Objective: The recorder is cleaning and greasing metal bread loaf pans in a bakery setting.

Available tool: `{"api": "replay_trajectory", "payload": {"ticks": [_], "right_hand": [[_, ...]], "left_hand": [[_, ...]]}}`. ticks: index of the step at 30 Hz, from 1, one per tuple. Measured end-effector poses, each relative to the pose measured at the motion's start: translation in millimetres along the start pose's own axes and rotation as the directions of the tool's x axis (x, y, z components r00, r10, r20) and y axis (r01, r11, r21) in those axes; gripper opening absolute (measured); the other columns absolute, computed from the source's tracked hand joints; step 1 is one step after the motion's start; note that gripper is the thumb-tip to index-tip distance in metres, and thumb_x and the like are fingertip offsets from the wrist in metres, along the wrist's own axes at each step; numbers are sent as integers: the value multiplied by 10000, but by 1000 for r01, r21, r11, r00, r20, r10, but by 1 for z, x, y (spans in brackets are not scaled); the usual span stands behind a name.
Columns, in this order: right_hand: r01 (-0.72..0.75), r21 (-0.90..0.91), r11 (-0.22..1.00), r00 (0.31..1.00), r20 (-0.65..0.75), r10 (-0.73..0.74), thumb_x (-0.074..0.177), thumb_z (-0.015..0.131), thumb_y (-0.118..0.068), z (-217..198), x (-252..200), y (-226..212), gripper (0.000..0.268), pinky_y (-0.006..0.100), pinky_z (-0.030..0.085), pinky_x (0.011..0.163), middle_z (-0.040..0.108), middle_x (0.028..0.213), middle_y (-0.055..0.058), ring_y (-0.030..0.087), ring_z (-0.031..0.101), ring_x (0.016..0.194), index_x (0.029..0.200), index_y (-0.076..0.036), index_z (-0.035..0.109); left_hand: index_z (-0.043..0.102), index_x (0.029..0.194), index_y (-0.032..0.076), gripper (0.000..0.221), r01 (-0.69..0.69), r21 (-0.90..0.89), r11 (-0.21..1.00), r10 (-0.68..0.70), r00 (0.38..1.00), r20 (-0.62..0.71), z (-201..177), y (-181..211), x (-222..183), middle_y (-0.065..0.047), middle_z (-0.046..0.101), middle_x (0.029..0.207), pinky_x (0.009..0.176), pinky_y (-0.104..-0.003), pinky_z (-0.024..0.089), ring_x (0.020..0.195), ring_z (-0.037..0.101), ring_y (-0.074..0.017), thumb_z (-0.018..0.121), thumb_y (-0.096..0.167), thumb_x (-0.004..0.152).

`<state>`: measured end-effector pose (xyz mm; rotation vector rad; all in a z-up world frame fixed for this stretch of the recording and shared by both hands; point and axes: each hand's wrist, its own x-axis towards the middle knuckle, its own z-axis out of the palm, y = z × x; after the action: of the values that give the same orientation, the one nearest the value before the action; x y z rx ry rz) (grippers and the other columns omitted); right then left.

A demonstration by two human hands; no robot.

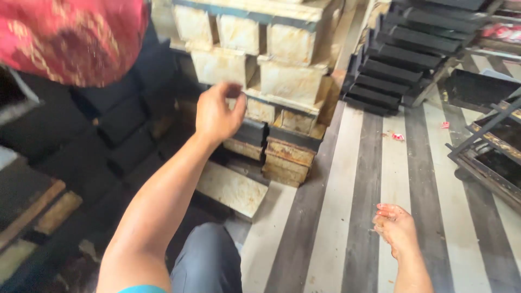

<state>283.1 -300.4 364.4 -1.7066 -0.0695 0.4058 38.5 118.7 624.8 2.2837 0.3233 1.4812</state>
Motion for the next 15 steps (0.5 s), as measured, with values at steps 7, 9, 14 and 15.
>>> {"api": "replay_trajectory", "payload": {"ticks": [7, 9, 14, 15], "right_hand": [[121, 57, 991, 993, 7, -122, 886, 697, -24, 3, 12, 17, 271, 269, 454, 544, 648, 863, 43, 102, 553, 650, 1157, -22, 688], [112, 64, 992, 993, -44, -109, 891, 710, -30, 8, 17, 15, 260, 273, 449, 530, 633, 839, 58, 112, 559, 650, 1149, -2, 712], [148, 40, 988, 986, -88, -144, 882, 680, -36, 38, 42, 10, 242, 306, 491, 508, 671, 790, 68, 130, 581, 599, 1121, -8, 708], [175, 22, 984, 982, -74, -173, 874, 678, -41, 39, 53, 13, 232, 312, 490, 507, 686, 771, 73, 131, 588, 578, 1101, -8, 713]], "left_hand": [[646, 1124, 35, 286, -51, -158, 986, 33, 993, -112, 35, 63, 120, -78, 764, 939, 813, -363, 598, 888, 773, -231, 716, 185, 891], [622, 1138, 42, 295, -261, 29, 965, 261, 944, -204, 48, 85, 139, -110, 728, 993, 833, -407, 552, 935, 717, -273, 739, 142, 886], [584, 1187, 24, 362, -466, -116, 877, 418, 861, -290, 109, 136, 209, -177, 676, 1060, 913, -429, 536, 1014, 669, -344, 725, 127, 870], [565, 1216, -3, 409, -484, -187, 855, 400, 844, -358, 125, 145, 226, -198, 675, 1092, 937, -436, 526, 1048, 657, -366, 726, 152, 873]]}}
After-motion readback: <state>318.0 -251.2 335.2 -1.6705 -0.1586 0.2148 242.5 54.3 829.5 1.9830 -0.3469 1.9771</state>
